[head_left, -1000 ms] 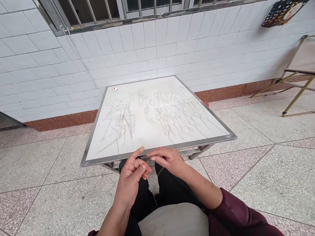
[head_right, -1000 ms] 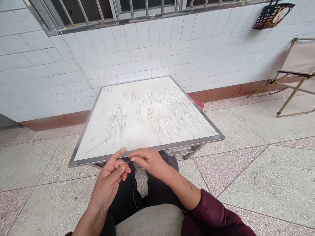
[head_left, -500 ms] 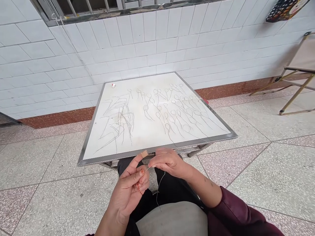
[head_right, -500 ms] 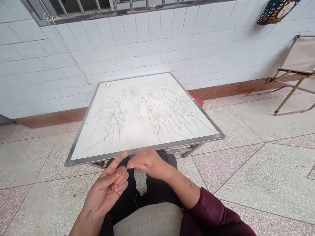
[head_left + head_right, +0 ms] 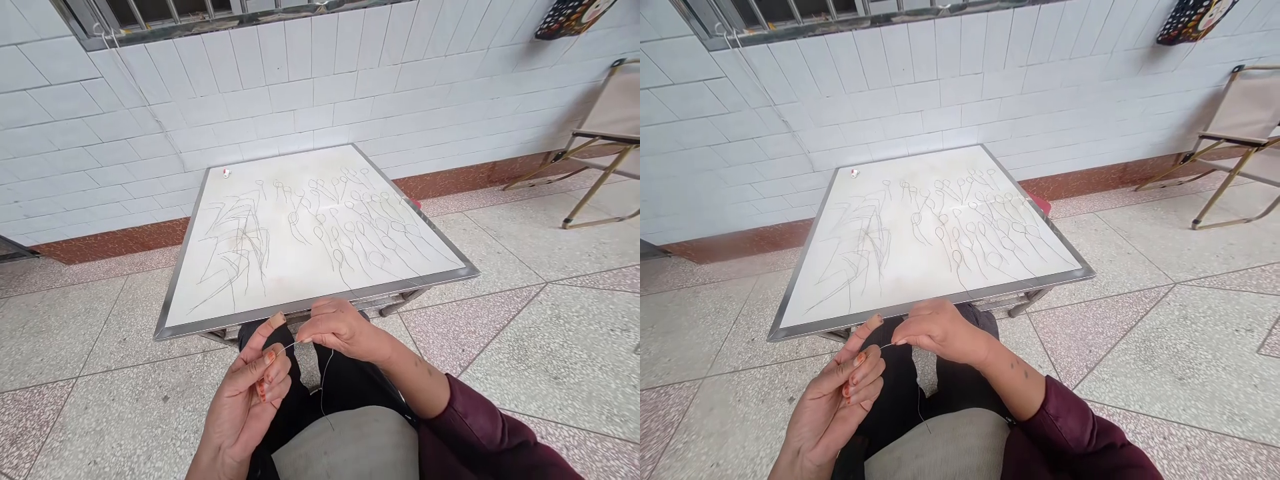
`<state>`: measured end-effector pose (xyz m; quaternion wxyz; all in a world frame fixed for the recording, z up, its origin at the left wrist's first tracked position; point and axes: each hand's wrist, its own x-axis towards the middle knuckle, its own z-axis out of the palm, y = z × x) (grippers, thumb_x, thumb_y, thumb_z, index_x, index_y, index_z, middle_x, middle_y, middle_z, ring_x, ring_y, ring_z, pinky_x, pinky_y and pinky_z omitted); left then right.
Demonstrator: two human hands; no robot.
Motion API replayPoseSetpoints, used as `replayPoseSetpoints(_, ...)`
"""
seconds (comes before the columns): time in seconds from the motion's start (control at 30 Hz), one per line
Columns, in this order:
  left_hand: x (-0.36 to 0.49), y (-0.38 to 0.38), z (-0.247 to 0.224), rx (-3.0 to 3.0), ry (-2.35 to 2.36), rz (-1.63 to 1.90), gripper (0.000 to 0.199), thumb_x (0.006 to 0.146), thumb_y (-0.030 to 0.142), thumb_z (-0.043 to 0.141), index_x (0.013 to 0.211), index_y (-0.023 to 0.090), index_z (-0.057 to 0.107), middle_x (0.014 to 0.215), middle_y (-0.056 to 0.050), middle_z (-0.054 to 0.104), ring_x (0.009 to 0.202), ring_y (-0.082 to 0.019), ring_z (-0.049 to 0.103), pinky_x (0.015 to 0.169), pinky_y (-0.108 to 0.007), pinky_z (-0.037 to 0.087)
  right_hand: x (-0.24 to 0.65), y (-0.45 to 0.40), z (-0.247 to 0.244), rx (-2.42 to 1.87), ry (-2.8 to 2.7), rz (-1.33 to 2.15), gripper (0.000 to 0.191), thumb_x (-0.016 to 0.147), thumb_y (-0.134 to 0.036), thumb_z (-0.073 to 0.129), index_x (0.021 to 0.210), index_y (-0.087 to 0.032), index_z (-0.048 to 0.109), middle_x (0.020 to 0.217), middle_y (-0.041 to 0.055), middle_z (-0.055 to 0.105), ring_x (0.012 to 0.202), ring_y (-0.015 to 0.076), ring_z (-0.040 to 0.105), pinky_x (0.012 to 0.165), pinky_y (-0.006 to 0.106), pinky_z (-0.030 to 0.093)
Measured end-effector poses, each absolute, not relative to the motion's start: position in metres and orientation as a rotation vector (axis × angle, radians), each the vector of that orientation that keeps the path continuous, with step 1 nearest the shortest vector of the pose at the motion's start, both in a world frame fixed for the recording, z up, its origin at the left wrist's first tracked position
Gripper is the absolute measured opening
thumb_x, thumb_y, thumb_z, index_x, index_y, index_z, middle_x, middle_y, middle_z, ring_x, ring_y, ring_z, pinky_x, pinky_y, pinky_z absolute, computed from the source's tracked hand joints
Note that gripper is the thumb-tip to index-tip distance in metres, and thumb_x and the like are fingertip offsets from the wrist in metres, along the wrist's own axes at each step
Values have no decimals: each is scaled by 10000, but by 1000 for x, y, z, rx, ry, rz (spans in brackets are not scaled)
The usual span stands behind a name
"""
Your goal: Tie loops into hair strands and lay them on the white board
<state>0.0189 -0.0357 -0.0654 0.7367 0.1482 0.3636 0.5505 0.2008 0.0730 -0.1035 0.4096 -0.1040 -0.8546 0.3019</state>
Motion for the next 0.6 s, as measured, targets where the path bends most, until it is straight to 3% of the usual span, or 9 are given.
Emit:
replayPoseSetpoints(0.13, 11, -34, -63, 570, 1077, 1338, 465, 817, 274, 711, 1267, 204, 616, 626, 49, 443, 529, -74, 346, 485, -167, 327, 205, 73, -102, -334, -2159, 735, 288, 1026, -318, 436, 955, -230, 702, 824, 11, 740, 731, 143, 637, 684, 263, 491)
replayPoseSetpoints(0.27, 15, -31, -53, 1142, 1497, 1253, 498, 859, 364, 668, 1337, 270, 563, 768, 8, 612, 714, -150, 532, 695, -254, 442, 203, 70, -99, -344, -2220, 733, 277, 1023, -329, 446, 940, -229, 691, 826, 2, 734, 731, 133, 633, 715, 259, 483)
replayPoseSetpoints(0.37, 24, -30, -51, 1438, 1577, 993, 496, 887, 380, 607, 1371, 301, 541, 750, 24, 606, 689, -163, 549, 690, -286, 455, 200, 65, -99, -417, -2229, 707, 262, 1009, -356, 477, 913, -203, 667, 729, -4, 681, 658, 121, 589, 636, 233, 444)
replayPoseSetpoints(0.47, 28, -30, -54, 1518, 1619, 969, 456, 921, 384, 528, 1372, 314, 541, 732, 34, 592, 666, -154, 560, 673, -288, 475, 198, 62, -100, -559, -2189, 648, 251, 974, -408, 539, 930, -184, 644, 619, -33, 594, 554, 106, 512, 545, 214, 381)
replayPoseSetpoints(0.6, 30, -31, -55, 1446, 1637, 1035, 465, 911, 387, 529, 1368, 301, 541, 721, 39, 603, 673, -153, 605, 686, -294, 515, 199, 61, -98, -545, -2158, 540, 234, 1000, -335, 503, 911, -176, 650, 683, -5, 633, 625, 113, 544, 588, 220, 398)
